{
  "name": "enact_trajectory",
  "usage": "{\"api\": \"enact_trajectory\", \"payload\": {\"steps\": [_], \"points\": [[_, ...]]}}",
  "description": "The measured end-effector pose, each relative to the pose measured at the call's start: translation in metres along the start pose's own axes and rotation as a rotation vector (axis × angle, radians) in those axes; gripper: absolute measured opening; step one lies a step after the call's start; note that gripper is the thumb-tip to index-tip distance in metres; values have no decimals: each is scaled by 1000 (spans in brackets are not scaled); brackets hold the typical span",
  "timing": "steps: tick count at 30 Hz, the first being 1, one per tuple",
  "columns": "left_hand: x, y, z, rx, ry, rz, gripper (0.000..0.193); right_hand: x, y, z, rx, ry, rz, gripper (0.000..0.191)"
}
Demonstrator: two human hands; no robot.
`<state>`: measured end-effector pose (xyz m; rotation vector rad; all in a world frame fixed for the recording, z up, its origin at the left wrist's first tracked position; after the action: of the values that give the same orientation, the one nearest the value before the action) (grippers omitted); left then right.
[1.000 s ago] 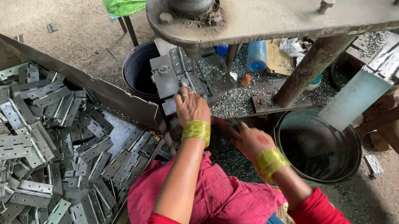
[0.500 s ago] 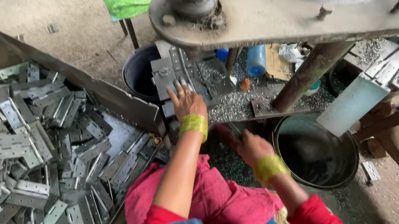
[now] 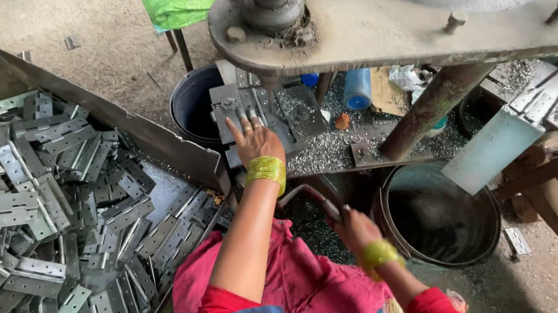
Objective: The person operates a manual press machine to process metal hinge-like parts. They pick up parts from a bin, place them into the press, activate the machine, and then remove the processed parts.
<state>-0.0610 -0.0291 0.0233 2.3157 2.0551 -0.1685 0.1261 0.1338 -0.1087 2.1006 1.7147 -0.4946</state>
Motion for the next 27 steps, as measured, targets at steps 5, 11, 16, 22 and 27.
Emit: {"api": "enact_trajectory", "payload": {"steps": [5,11,16,22,27], "points": [[-6,-1,9,-69,68,26,48,16,7,13,-115,-164,177,38],[0,-27,9,-106,25,-41,50,3,-20,-11,-14,137,-39,50],[-1,-29,20,-149,85,-38,51,27,17,36,-16,-22,125,48],[-8,-25,5,-36,85,-11,51,-11,-11,-15,91,101,-5,52],[-5,51,24,200,177,169,67,-96,5,-110,376,-2,-215,42]]}}
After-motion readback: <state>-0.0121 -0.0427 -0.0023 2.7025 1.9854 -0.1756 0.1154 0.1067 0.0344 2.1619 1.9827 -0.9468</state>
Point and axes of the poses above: each hand's wrist, its own y-axis away from the middle knuckle, its own z-axis out of the palm, x = y × z, the point moved 7 cm from there along -y, towards the middle knuckle, and after that the axes turned 7 degrees about -z, right-handed, at the moved point
